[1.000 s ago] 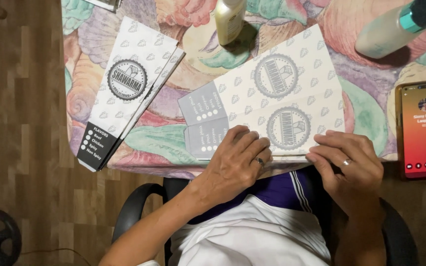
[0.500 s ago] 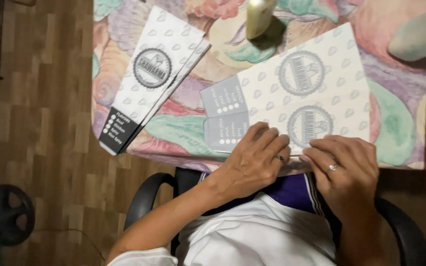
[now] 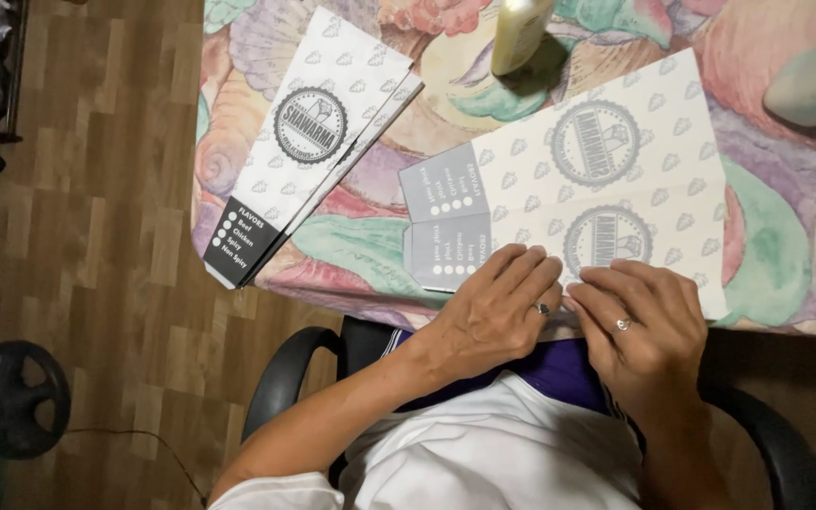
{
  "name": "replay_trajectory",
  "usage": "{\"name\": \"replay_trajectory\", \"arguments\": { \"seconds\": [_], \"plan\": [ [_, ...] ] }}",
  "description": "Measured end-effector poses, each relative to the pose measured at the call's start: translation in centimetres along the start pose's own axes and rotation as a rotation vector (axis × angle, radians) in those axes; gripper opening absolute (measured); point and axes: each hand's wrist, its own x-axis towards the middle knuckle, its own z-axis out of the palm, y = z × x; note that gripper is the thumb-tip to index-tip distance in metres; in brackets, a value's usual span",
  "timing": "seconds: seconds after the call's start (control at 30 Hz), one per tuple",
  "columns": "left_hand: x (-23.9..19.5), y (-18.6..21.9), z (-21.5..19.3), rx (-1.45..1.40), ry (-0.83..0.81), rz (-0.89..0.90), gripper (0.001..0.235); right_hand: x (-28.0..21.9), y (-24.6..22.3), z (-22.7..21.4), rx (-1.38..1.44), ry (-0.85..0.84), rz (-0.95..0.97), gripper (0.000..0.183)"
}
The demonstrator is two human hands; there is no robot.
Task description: Folding and gluing paper shawarma wraps at a table
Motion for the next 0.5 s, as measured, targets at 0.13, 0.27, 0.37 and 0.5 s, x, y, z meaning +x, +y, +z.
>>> {"name": "replay_trajectory", "arguments": {
  "seconds": [0.13, 0.27, 0.37, 0.5],
  "plan": [
    [-1.5, -0.6, -1.2, -0.002, -0.075, -0.016, 0.018, -0.1, -0.1, 0.2, 0.053, 0.024, 0.085, 0.007],
    [-5.3, -2.1, -2.9, 0.168, -0.139, -0.065, 0.011, -0.2, -0.1, 0.3, 0.073, 0.03, 0.106, 0.01],
    [-5.8, -2.7, -5.3, 0.225, -0.109, -0.084, 0.005, -0.6, 0.0, 0.5, 0.065, 0.042, 0.113, 0.01],
    [-6.9, -3.1, -5.2, 0.22, -0.089, -0.106, 0.007, -0.6, -0.2, 0.8, 0.051, 0.057, 0.109, 0.011]
  ]
}}
